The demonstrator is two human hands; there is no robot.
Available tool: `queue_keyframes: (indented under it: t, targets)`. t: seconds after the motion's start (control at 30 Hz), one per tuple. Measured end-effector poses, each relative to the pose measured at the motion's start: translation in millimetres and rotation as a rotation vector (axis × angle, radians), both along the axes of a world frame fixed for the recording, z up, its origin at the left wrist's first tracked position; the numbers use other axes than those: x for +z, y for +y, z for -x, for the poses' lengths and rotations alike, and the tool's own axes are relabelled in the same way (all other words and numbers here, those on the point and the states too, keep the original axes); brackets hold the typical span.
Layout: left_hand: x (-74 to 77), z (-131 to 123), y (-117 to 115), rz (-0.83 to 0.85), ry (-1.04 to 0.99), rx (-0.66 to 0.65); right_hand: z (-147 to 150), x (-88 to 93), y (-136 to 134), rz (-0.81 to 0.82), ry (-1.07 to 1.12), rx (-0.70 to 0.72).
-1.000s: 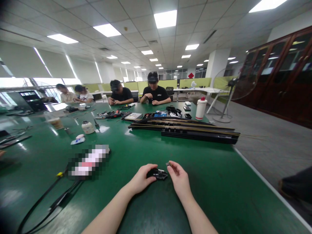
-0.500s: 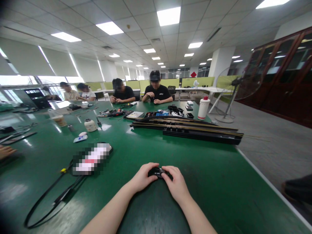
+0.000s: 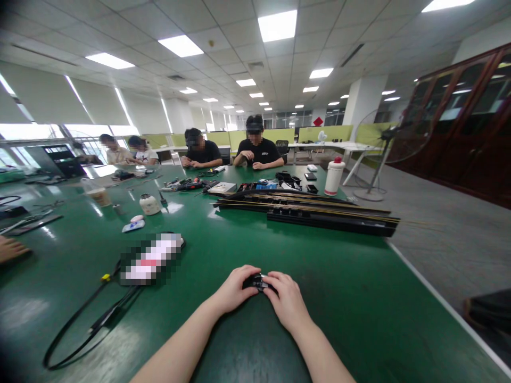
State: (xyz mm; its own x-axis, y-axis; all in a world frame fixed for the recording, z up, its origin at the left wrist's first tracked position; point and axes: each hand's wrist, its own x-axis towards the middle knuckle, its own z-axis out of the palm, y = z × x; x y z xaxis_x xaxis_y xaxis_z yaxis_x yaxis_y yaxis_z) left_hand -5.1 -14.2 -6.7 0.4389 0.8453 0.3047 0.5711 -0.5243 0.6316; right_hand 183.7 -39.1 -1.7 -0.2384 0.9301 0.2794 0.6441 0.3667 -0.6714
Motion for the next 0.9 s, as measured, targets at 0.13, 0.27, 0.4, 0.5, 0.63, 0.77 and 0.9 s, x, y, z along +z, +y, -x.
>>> queue_keyframes:
  t: [0.13, 0.27, 0.4, 0.5, 0.63, 0.77, 0.9]
  targets:
    - [1.5, -0.8, -0.9, 0.011, 0.014, 0.006, -0.6, -0.7, -0.1, -0.004, 0.007, 0.01]
    - [1.8, -0.6, -1.1, 0.014, 0.017, 0.001, -0.6, -3.3, 0.8, 0.002, 0.013, 0.011]
    - [0.6, 0.1, -0.3, 0.016, 0.014, 0.001, -1.9, -4.0, 1.5, 0.022, 0.093, 0.012]
    - [0.0, 0.1, 0.0, 0.021, 0.018, 0.01, -3.0, -1.9, 1.0, 0.056, 0.19, 0.02]
    - [-0.1, 0.0, -0.4, 0.013, 0.007, 0.01, -2.7, 1.0, -0.3, 0.073, 0.224, -0.016]
    - [-1.6, 0.4, -0.5, 0.018, 0.0, 0.019, -1.6, 2.3, -0.9, 0.081, 0.241, -0.027]
    - [-3.5, 1.1, -0.5, 0.028, -0.003, 0.033, -1.2, 4.0, -1.3, 0.092, 0.26, -0.04]
